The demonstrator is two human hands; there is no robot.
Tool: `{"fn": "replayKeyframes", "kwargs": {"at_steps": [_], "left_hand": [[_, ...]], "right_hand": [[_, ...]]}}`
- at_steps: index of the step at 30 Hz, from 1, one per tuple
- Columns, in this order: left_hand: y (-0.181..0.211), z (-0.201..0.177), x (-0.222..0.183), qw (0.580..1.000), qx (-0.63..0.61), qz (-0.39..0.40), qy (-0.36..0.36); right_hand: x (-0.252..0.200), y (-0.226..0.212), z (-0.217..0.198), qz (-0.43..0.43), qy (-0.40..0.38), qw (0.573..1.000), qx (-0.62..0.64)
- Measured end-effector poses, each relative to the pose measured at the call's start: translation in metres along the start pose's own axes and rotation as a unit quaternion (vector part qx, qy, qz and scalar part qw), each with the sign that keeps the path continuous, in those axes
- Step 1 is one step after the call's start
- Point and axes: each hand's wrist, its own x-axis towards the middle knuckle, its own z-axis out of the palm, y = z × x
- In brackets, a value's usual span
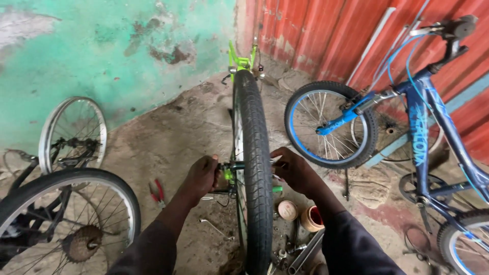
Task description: Attaching a front wheel to a bicycle fork and tightening the axle nuts using a wrench.
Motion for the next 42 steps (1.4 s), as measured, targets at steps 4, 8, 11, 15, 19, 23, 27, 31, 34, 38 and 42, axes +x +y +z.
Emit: {"fn": "replayKeyframes", "kwargs": {"at_steps": [4,8,11,15,19,23,27,31,34,38,42], "left_hand": [[0.005,-0.007,-0.005,1.000,-0.001,0.007,-0.015],[0.001,-0.007,-0.007,0.999,-0.028,0.022,-0.028],[0.004,-0.006,-0.010,0.998,-0.052,0.022,-0.032],[0.004,-0.008,-0.007,0.998,-0.037,0.048,-0.034],[0.001,-0.005,-0.002,0.998,-0.022,0.050,-0.036],[0.007,-0.001,-0.007,0.998,0.002,0.047,-0.031],[0.023,0.001,-0.025,0.999,-0.003,0.005,-0.050],[0.046,0.001,-0.050,0.964,0.095,-0.182,-0.167],[0.028,0.005,-0.039,0.950,0.096,-0.188,-0.230],[-0.077,0.036,-0.008,0.759,0.504,0.412,-0.010],[0.038,0.052,-0.069,0.972,0.232,0.030,-0.036]], "right_hand": [[-0.003,-0.007,0.015,-0.038,0.011,0.996,-0.084],[-0.001,-0.008,0.021,-0.039,0.008,0.996,-0.082],[0.004,0.003,0.022,-0.013,-0.002,0.997,-0.077],[0.002,0.006,0.026,-0.010,-0.003,1.000,0.027],[-0.004,-0.012,0.026,-0.034,0.018,0.999,-0.001],[0.005,0.006,0.011,-0.060,0.029,0.996,-0.054],[-0.001,0.001,0.002,-0.088,0.039,0.985,-0.143],[-0.004,0.009,-0.012,-0.066,0.039,0.972,-0.222],[0.001,0.012,-0.018,-0.060,0.090,0.965,-0.237],[0.001,-0.003,-0.025,-0.112,0.135,0.962,-0.208],[-0.009,-0.017,-0.028,-0.124,0.101,0.969,-0.186]]}}
